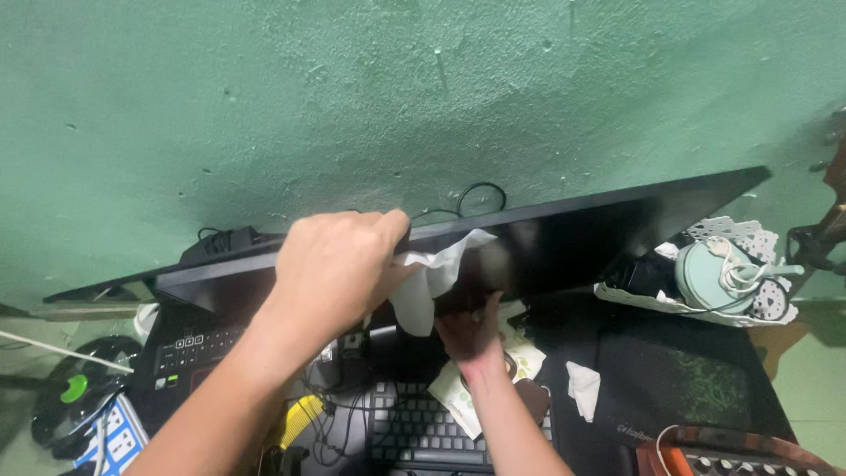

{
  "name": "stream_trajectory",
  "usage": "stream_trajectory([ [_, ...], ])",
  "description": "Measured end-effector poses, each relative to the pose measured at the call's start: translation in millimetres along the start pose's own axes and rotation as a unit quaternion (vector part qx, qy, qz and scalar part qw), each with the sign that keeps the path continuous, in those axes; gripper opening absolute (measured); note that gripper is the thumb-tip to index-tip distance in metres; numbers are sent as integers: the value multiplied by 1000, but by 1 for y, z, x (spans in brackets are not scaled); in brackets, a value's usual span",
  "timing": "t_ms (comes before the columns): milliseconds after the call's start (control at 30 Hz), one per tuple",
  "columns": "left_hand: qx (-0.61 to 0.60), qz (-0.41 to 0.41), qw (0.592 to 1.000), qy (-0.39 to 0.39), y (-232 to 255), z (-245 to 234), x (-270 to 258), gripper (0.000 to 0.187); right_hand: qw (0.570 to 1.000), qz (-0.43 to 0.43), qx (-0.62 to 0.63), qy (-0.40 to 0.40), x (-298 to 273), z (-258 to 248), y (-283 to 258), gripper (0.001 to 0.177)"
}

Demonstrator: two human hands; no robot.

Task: The person wipes the top edge and back surface of a black computer monitor using a white cloth. They rotate the monitor to access different sides and continue wiping the back panel.

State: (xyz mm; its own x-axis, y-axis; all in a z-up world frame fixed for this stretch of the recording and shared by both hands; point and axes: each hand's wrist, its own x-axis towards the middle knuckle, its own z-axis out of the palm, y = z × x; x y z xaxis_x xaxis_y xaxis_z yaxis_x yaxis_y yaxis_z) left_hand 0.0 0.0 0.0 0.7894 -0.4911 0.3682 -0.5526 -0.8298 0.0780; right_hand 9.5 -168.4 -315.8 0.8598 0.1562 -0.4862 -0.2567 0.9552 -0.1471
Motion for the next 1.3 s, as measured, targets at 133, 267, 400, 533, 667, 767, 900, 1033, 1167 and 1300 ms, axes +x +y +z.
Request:
stream_trajectory([
  [133, 9, 4, 998, 54, 6, -22, -12, 36, 998, 3, -67, 1, 4, 13, -16, 86],
  [267, 29, -68, 995, 68, 11, -30, -27, 38, 988, -1, -148, 48, 9, 15, -31, 93],
  [400, 27, -145, 986, 77, 9, -29, -47, 39, 968, -20, -248, 43, 6, 22, -43, 96],
  [533, 6, -166, 980, 114, 7, -27, -71, 40, 953, -40, -297, 40, -4, 37, -45, 84],
  [667, 0, -182, 970, 161, 10, -29, -92, 42, 944, -68, -319, 46, -12, 55, -42, 71],
  [767, -19, -232, 958, 167, 13, -33, -105, 39, 933, -80, -349, 32, -8, 62, -42, 69],
  [900, -48, -297, 934, 194, 19, -32, -118, 35, 897, -134, -421, 33, 0, 69, -47, 76],
  [1033, -65, -354, 908, 212, 23, -24, -131, 35, 897, -134, -419, 45, -5, 83, -50, 84],
  [1167, -122, -399, 880, 226, 29, -10, -149, 38, 881, -177, -439, -19, -7, 89, -56, 78],
  [1300, -156, -408, 865, 248, 38, 14, -164, 43, 862, -213, -457, -51, -4, 87, -66, 63],
])
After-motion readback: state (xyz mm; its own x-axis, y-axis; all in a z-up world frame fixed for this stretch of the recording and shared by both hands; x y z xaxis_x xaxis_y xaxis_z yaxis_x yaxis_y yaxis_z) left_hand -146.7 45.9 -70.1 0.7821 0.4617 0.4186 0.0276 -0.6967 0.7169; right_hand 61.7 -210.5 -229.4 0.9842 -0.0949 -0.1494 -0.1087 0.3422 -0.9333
